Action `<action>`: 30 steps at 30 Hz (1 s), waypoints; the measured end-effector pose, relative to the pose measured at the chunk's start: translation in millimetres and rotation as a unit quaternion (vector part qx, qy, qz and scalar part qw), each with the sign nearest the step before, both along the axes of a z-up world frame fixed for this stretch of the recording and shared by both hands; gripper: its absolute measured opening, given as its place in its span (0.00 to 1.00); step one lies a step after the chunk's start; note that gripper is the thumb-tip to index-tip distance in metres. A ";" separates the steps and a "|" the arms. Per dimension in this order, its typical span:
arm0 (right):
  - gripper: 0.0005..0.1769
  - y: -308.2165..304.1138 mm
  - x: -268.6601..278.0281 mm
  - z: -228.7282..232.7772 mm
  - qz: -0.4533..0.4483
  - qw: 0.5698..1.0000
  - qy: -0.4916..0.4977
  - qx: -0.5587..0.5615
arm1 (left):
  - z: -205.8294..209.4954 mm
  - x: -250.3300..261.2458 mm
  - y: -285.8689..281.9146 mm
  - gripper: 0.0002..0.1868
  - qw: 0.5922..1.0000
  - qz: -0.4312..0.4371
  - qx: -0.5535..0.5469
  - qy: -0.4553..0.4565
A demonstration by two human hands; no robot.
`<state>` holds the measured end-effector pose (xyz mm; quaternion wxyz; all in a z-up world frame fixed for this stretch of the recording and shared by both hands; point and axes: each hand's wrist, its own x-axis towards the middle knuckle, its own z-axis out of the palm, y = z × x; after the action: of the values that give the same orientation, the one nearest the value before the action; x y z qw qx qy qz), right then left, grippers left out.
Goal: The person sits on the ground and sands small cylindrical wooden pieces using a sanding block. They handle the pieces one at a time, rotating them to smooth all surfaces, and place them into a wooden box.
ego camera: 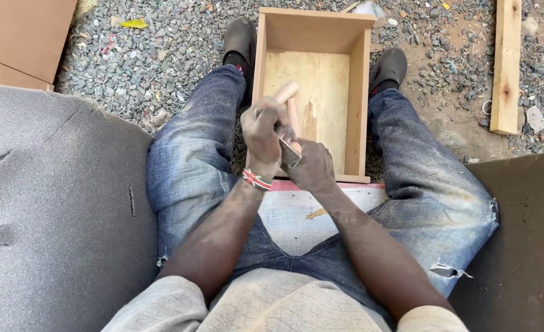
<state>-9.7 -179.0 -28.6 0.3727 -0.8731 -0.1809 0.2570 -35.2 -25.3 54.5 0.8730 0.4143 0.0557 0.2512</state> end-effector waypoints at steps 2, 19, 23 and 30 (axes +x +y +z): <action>0.11 12.5 1.2 1.1 -0.008 0.992 -0.060 -0.113 | 29.4 -5.3 -4.0 0.11 0.987 0.128 0.040 0.085; 0.31 -11.0 -13.1 86.0 -0.023 0.899 0.425 0.104 | 64.7 -24.6 16.7 0.12 0.979 -0.186 -0.083 0.002; 0.29 -24.4 23.8 66.0 0.372 0.693 0.596 0.161 | 1.7 -5.7 2.8 0.15 0.861 -0.459 -0.187 -0.112; 0.18 -13.8 -7.9 -25.9 0.169 0.982 -0.084 -0.019 | -18.3 -3.6 6.7 0.11 0.996 -0.039 0.015 0.081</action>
<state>-17.6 -192.9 -54.5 0.2908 -0.8553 -0.3515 0.2457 -38.8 -18.6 36.2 0.8684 0.4484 0.1065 0.1832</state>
